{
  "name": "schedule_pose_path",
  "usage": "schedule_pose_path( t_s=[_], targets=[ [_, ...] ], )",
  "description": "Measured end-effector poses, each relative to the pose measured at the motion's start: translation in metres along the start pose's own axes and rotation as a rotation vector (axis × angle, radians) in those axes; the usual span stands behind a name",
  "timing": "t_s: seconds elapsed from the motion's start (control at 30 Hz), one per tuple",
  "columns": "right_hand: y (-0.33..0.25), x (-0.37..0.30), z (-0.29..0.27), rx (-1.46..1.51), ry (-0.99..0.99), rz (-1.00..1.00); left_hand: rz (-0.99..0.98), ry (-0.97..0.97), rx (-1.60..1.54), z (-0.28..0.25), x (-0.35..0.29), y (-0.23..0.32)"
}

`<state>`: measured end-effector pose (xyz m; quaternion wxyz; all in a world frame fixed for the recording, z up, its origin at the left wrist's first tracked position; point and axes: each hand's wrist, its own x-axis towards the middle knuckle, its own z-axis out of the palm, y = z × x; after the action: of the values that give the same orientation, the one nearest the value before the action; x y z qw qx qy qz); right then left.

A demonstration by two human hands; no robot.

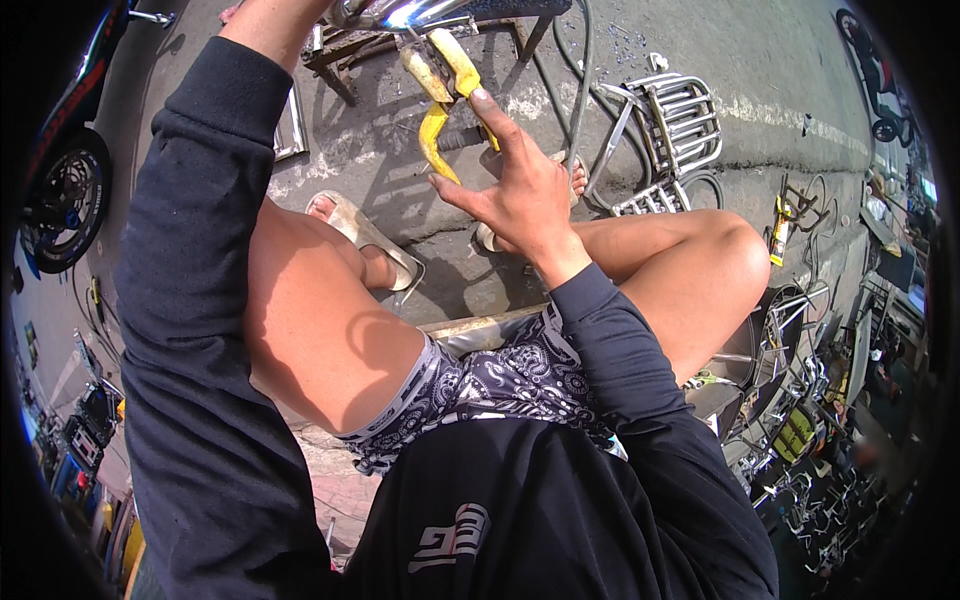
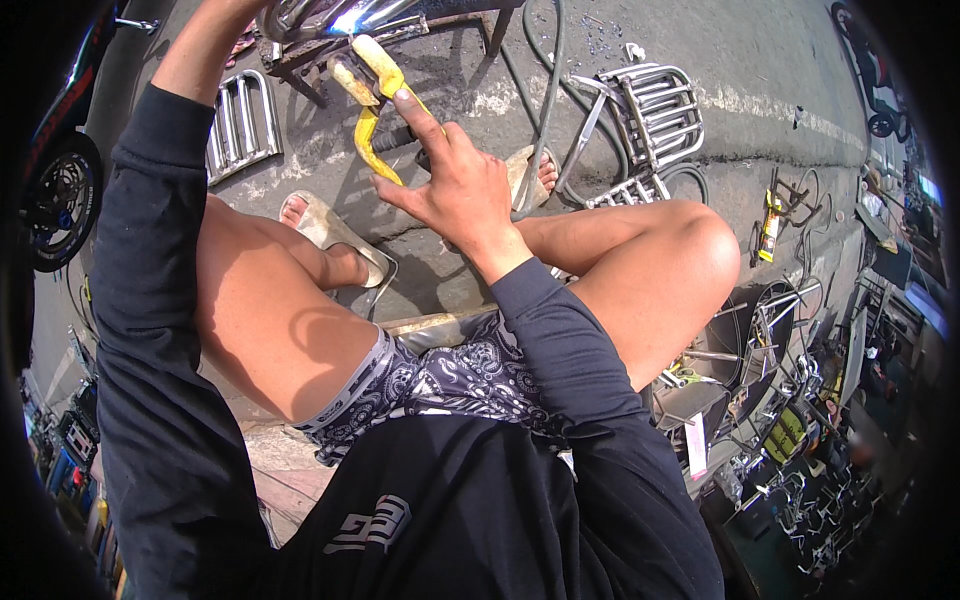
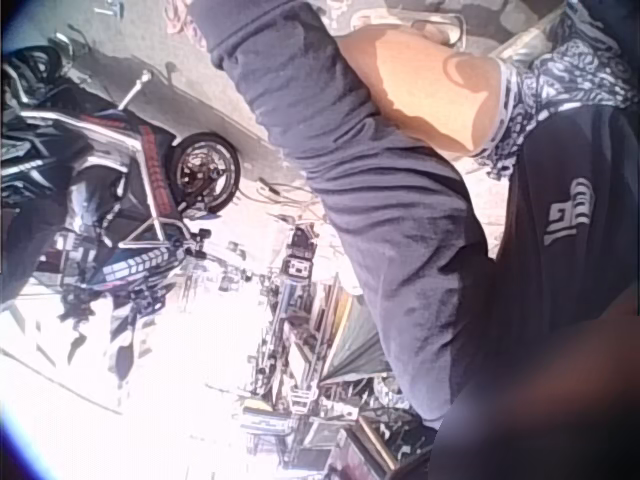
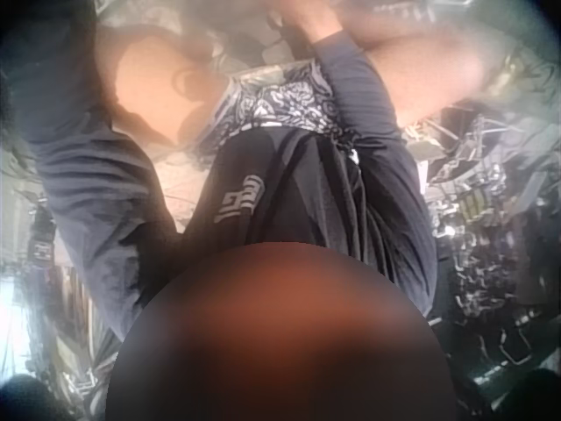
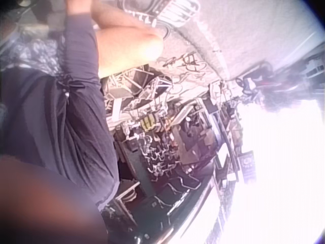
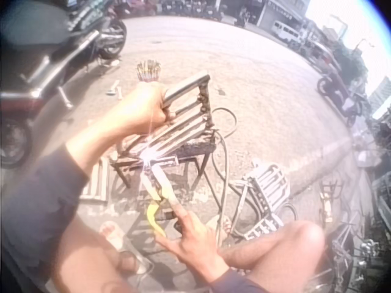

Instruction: The person sits on the ground and welds a tubular metal frame using a handheld welding torch. They position the frame, apply the weld, and then inspect the joint before continuing.

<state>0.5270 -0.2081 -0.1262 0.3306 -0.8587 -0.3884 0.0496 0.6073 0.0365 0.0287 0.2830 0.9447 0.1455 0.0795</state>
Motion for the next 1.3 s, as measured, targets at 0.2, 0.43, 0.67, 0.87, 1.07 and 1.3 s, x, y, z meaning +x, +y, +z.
schedule_pose_path(
  t_s=[0.2,0.43,0.67,0.87,1.07,1.3],
  targets=[
    [0.0018,-0.0012,0.0035,0.050,0.048,0.007,-0.085,-0.024,0.008,-0.0039,-0.0019,0.0047],
    [0.0016,0.0002,0.0029,0.009,0.043,-0.009,-0.100,-0.019,-0.009,-0.0061,-0.0042,0.0083],
    [0.0008,0.0028,0.0032,0.018,0.043,-0.012,-0.076,-0.004,0.034,-0.0046,-0.0011,0.0059],
    [-0.0001,0.0033,0.0027,0.017,0.012,0.008,-0.054,0.016,0.008,-0.0025,-0.0005,0.0021],
    [-0.0003,0.0046,0.0027,0.013,0.012,0.007,-0.056,0.008,-0.001,-0.0027,0.0004,0.0029],
    [-0.0004,0.0042,0.0022,0.021,-0.002,0.021,-0.081,-0.012,-0.032,-0.0030,-0.0026,0.0023]
  ],
)
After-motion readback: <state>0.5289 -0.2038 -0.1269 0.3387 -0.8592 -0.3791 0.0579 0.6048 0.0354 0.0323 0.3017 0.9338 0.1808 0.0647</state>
